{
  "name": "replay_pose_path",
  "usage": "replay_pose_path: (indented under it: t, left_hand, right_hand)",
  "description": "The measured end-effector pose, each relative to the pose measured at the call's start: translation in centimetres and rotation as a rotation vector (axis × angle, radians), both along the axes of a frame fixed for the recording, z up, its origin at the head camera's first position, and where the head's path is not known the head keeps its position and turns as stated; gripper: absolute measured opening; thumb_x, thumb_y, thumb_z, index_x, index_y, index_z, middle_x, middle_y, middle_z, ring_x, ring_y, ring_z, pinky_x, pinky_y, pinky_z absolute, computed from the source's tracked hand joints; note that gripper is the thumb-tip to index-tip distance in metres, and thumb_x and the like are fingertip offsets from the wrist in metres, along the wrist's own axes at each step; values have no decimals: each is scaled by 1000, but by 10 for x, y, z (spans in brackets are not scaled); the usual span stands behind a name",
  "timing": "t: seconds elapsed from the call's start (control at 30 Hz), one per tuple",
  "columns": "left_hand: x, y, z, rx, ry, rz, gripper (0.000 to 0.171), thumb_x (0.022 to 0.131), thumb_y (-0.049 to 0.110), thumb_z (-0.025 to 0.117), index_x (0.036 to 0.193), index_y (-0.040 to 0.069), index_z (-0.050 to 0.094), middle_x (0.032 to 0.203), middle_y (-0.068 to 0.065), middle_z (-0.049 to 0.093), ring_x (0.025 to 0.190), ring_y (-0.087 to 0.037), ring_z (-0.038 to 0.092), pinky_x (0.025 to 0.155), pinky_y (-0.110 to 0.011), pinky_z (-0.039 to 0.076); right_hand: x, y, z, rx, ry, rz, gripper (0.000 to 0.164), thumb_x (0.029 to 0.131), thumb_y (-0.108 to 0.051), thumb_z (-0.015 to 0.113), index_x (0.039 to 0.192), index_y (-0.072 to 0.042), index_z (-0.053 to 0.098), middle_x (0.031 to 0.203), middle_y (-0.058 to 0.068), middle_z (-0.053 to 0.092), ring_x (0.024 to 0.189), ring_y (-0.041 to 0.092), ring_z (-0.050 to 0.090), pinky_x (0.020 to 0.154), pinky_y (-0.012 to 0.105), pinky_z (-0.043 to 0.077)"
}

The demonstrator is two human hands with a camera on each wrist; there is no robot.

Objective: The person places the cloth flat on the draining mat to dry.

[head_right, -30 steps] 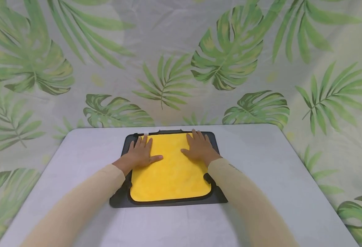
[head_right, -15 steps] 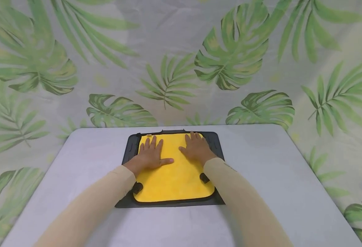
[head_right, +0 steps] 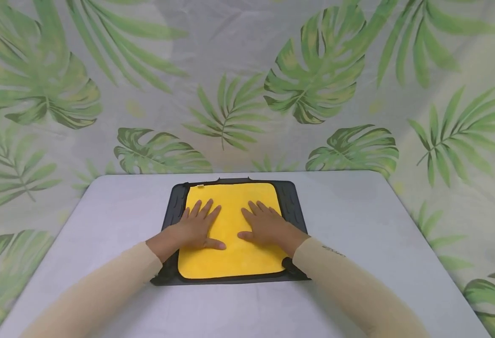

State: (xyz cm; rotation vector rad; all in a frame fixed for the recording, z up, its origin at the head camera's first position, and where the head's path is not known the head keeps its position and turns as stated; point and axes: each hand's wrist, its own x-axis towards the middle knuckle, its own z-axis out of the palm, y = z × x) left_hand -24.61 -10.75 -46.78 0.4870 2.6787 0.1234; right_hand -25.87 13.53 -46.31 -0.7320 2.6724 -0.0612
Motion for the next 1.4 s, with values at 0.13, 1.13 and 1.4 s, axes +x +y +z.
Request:
replay_pose_path:
  t: [0.13, 1.13, 1.4]
  left_hand:
    - [11, -24, 2, -15, -11, -18, 126, 74, 86, 61, 166, 23, 4, 174, -10, -8, 160, -39, -6, 126, -66, 5]
    - [47, -89, 4, 91, -36, 38, 126, 69, 74, 78, 165, 19, 18, 175, -5, 5, 158, -47, 0, 122, -73, 3]
    - [43, -104, 2, 155, -4, 66, 79, 99, 53, 61, 163, 19, 29, 172, -10, 17, 157, -51, 5, 120, -75, 4]
  right_hand:
    - [14, 23, 6, -34, -16, 34, 88, 98, -61, 56, 164, -12, 23, 172, 17, 15, 158, 44, 15, 124, 64, 21]
    - [50, 114, -17, -259, 22, -17, 95, 92, -65, 62, 163, -14, 24, 171, 12, 23, 155, 49, 16, 115, 79, 13]
    - [41, 122, -22, -295, 146, -49, 74, 100, -41, 64, 158, -7, 35, 164, 19, 35, 150, 51, 28, 114, 74, 26]
